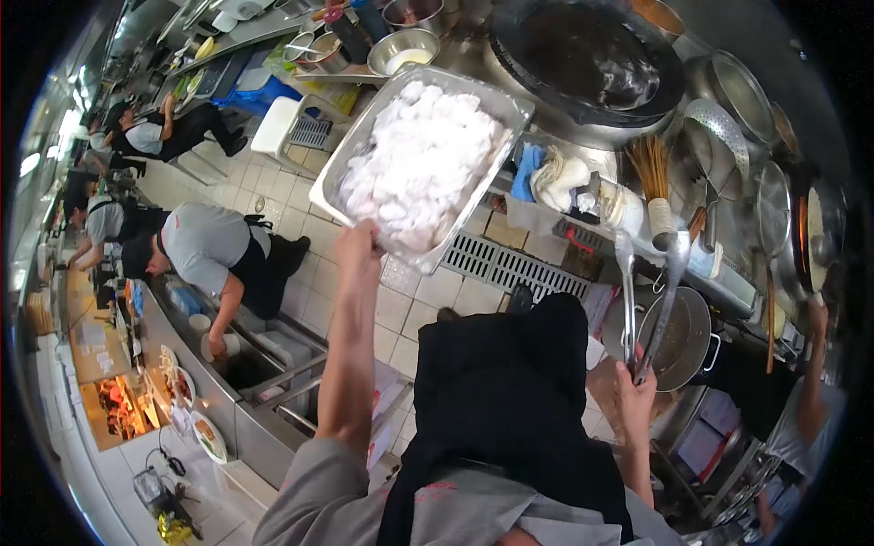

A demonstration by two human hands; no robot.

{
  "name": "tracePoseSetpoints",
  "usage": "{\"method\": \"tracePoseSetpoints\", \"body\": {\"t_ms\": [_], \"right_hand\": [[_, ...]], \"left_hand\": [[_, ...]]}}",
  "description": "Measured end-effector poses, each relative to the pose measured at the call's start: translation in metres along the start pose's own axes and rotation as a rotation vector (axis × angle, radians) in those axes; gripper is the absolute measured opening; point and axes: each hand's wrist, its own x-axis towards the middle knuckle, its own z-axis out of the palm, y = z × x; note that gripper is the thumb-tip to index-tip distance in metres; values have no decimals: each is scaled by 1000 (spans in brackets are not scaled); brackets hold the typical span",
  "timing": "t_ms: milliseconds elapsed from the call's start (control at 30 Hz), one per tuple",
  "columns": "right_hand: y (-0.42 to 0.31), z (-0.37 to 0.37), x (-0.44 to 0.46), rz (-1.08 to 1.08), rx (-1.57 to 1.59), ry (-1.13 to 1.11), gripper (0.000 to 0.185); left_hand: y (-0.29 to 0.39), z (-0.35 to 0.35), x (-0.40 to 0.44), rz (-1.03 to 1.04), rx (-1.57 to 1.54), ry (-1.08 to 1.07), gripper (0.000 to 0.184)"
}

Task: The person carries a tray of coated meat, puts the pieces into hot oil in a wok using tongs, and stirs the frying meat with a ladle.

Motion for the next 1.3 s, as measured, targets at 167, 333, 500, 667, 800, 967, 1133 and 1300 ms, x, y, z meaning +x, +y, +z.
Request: {"method": "tracePoseSetpoints", "body": {"t_ms": [167, 333, 500, 667, 800, 967, 1133, 1300], "right_hand": [[26, 8, -30, 39, 38, 156, 45], [6, 48, -75, 114, 158, 251, 50], [-11, 80, -52, 98, 97, 205, 57], [-74, 126, -10, -309, -112, 194, 42], [-153, 153, -7, -507, -490, 155, 36], [-196, 167, 4, -863, -1040, 141, 37], [-212, 203, 2, -994, -1279, 112, 36], [-207, 219, 26, -1030, -1340, 68, 34]], "left_hand": [[-22, 42, 41, -55, -64, -65, 10], [-16, 35, 47, -49, -41, -246, 8], [-19, 14, 64, -186, 84, -376, 16], [2, 2, 47, -350, -39, -576, 26], [-9, -8, 51, -303, -119, -610, 26], [-8, -13, 45, -249, -179, -619, 19], [-10, -15, 44, -214, -223, -628, 16], [-12, -15, 44, -214, -227, -582, 13]]}}
